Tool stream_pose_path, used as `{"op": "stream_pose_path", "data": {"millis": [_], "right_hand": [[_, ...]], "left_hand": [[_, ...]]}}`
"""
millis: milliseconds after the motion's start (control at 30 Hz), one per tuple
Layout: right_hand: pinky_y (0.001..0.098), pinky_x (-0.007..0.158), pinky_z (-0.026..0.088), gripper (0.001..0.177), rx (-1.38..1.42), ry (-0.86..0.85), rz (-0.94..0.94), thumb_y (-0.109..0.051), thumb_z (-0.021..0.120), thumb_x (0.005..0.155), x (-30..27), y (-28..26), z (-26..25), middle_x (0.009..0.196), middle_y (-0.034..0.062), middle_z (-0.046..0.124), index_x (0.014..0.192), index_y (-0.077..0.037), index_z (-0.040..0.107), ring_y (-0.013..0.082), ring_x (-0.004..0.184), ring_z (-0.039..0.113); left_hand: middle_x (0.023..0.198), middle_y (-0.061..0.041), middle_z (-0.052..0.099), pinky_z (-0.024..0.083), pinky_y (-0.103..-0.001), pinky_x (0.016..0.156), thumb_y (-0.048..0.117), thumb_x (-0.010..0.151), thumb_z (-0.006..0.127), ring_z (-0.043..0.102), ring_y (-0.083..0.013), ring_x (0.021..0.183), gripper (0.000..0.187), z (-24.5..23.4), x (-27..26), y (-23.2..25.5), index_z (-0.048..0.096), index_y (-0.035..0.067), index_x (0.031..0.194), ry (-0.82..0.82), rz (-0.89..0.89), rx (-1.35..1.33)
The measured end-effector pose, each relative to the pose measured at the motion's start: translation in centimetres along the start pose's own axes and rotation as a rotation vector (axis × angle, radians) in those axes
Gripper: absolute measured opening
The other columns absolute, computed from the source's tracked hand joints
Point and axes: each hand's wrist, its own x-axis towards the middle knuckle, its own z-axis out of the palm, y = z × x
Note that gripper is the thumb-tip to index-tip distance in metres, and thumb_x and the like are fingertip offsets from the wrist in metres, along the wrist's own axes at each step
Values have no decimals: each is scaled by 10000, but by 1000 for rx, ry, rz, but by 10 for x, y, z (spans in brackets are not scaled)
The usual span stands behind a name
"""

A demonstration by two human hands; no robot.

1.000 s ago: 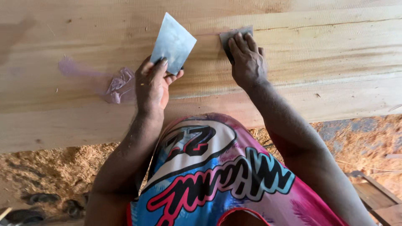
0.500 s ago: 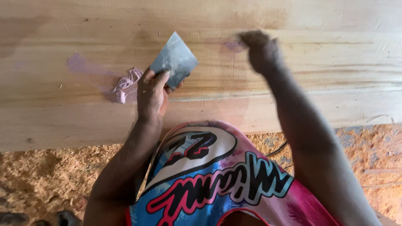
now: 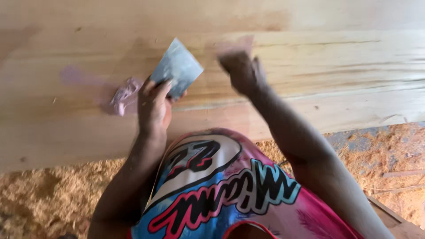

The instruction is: The person applies wood filler to a long crack in a large wooden surface by dipping a small wooden stick into a can, spreading the filler along the crack, and using small scraper tools to press it in and smooth it over.

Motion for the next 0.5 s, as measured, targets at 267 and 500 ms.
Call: {"op": "stream_pose_path", "data": {"millis": [267,500], "right_hand": [[602,990,461,321,0,146,129,-85,521,1080,-22,65,3,1361,10,708,1280,-224,730,248,1296,613],[552,909,510,325,23,102,93,-82,552,1023,-15,64,-24,1326,50,701,1282,-196,711,291,1254,622]], "left_hand": [[1131,-146,680,623,-436,780,22,1002,586,701,-275,947,260,2,8,0,585,10,1262,-25,-35,-58],[1180,-121,688,635,-441,779,13,964,579,707,-259,1018,345,20,27,-11,591,16,1308,4,-76,-34]]}}
